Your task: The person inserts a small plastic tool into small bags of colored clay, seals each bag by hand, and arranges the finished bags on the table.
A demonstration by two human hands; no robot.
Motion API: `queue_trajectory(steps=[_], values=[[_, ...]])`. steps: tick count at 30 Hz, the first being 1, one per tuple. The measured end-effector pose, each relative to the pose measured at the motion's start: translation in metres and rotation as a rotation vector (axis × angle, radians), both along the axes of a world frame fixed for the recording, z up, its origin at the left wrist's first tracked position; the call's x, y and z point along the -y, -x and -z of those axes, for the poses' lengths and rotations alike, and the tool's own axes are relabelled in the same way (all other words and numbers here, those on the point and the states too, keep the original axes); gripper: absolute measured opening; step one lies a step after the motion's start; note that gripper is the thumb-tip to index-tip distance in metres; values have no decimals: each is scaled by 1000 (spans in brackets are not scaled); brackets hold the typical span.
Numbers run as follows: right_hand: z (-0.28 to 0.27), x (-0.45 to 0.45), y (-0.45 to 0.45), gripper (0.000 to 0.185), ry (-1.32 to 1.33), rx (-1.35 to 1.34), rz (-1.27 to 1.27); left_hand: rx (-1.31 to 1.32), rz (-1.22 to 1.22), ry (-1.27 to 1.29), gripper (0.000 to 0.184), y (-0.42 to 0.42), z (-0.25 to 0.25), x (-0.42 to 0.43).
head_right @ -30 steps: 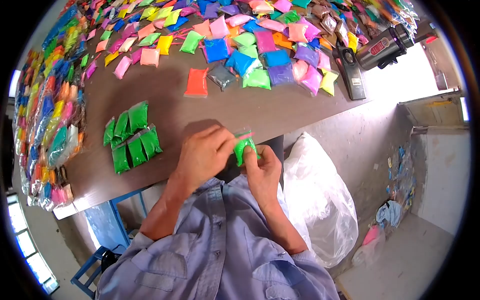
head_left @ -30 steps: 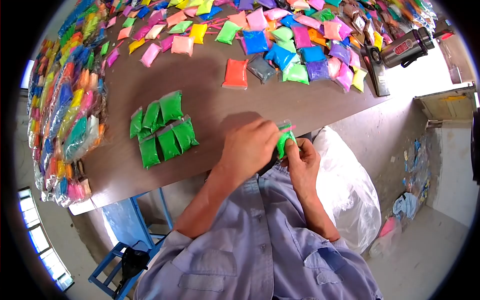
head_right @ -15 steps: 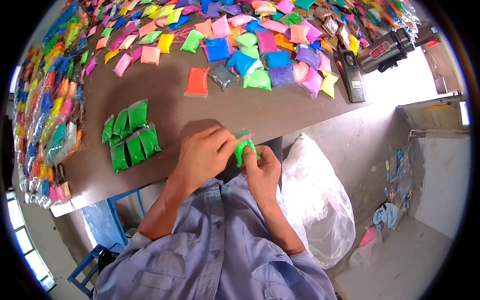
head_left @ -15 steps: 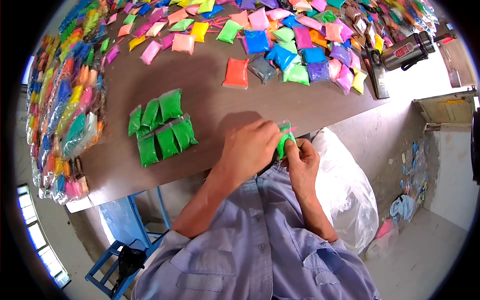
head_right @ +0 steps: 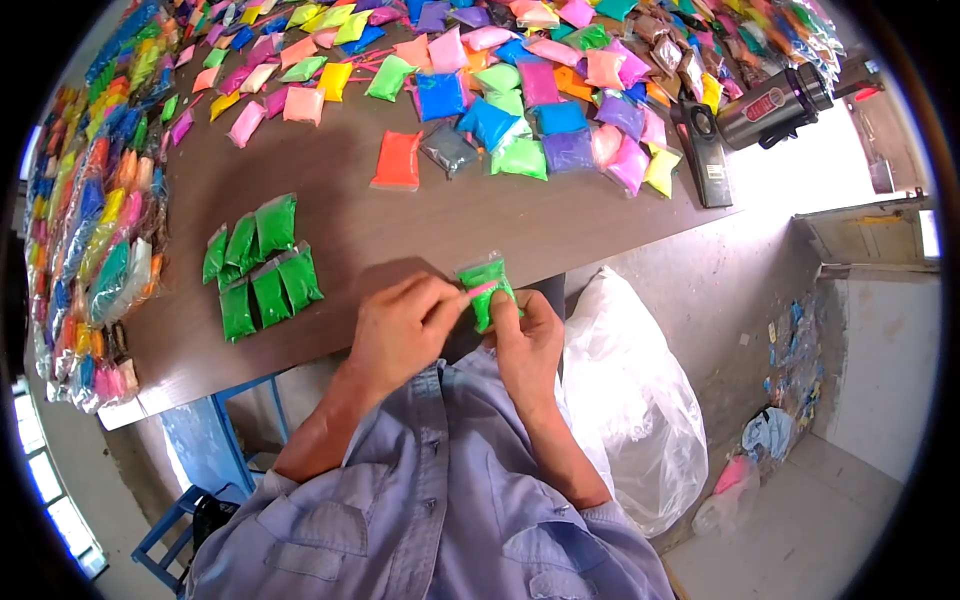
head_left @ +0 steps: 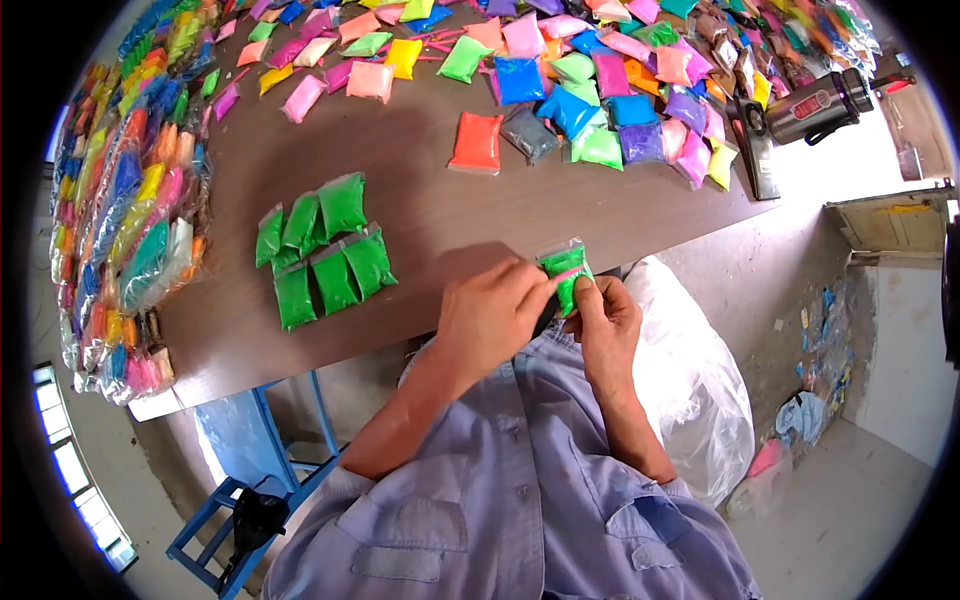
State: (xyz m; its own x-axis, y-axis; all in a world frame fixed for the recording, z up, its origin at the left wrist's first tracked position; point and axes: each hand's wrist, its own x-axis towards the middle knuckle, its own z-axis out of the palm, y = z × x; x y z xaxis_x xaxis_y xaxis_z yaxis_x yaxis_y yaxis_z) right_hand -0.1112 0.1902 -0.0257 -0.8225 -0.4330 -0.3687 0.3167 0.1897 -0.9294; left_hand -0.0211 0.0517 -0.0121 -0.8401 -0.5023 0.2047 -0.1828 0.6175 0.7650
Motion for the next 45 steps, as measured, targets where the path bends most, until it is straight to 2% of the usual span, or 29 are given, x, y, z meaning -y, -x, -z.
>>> queue_trajectory(steps=[11, 14, 17, 24, 31, 33, 35, 38, 42, 45], values=[[-4, 1, 3, 27, 36, 92, 4, 8, -82, 218, 12, -2, 9, 8], [-2, 0, 2, 27, 38, 88, 8, 0, -144, 82, 11, -4, 9, 6], [0, 0, 1, 27, 59, 98, 18, -85, -125, 69, 10, -4, 1, -3], [0, -1, 1, 27, 52, 73, 12, 48, -98, 147, 10, 1, 8, 7], [2, 0, 1, 25, 51, 68, 23, 54, -91, 109, 9, 1, -2, 10], [3, 2, -1, 24, 11, 30, 45, 11, -20, 55, 8, 2, -4, 5], [20, -3, -1, 22, 40, -14, 34, 29, 33, 155, 7, 2, 0, 1], [21, -2, -4, 24, 11, -69, 47, -6, -15, 166, 9, 10, 0, 9], [22, -3, -4, 25, 93, 95, 7, -46, 23, 221, 8, 16, -6, 19], [31, -2, -6, 30, 101, 75, 10, -29, 43, 109, 7, 15, -15, 14]])
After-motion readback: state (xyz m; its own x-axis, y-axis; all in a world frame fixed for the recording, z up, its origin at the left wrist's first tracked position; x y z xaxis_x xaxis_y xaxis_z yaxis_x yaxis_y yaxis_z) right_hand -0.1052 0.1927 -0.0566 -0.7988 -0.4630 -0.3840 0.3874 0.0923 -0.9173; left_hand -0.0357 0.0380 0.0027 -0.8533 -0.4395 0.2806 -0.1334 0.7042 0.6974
